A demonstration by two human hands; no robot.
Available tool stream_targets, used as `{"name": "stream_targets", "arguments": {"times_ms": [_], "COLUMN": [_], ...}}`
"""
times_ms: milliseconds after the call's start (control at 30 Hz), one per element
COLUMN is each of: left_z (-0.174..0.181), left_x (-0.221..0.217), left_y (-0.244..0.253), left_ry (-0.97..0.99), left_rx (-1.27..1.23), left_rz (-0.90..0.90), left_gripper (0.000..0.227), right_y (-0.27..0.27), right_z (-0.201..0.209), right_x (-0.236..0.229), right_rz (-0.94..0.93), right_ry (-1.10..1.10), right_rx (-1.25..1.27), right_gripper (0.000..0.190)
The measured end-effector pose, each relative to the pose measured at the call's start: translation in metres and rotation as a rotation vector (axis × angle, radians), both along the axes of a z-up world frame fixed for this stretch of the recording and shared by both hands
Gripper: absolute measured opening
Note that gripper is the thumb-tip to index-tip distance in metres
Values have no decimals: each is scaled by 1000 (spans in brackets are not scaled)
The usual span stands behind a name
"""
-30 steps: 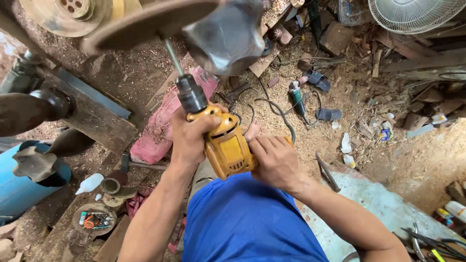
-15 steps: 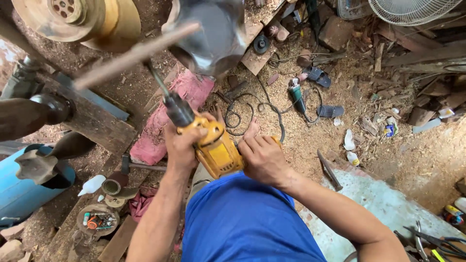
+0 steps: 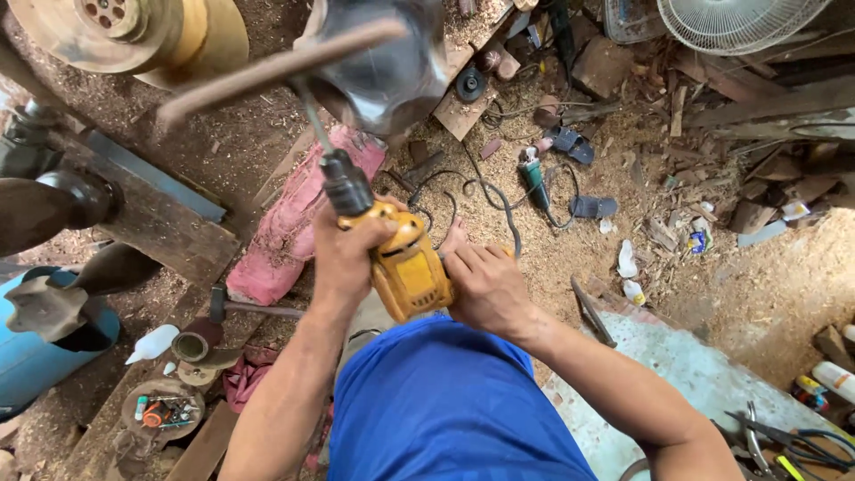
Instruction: The person sands a turned wooden bowl-like object using a power drill fitted with a sanding disc, running the spinning disc over the wood surface. They occasionally reposition the workpiece, touch its surface by hand, and wipe it with a cloth before resuming sanding.
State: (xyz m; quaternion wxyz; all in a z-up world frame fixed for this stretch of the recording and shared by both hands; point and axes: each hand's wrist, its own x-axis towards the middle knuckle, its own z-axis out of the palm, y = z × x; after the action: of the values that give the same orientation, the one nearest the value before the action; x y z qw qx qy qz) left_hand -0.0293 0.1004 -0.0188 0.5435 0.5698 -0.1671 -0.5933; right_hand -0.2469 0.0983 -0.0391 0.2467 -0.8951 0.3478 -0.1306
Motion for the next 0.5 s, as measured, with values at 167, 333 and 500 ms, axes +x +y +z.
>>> {"name": "stream_targets", "arguments": {"times_ms": [167,333,500], "left_z": [2,5,-10], "left_x": [-13,-5,-21], "left_y": [1,-16,-9], "left_ry": [-92,-67,-127], "left_rx": [27,70,48], "left_rz": [-57,-65,-79], "left_gripper": [26,23,24], "right_y": [13,-5,0], "right_z": [-6,12,16], "right_x": [-15,2,-13], "right_rz": [-20,-46,-75], "right_ry": [43,-49,-4], "right_rx": [110,56,134], "right_gripper": [31,32,32]}}
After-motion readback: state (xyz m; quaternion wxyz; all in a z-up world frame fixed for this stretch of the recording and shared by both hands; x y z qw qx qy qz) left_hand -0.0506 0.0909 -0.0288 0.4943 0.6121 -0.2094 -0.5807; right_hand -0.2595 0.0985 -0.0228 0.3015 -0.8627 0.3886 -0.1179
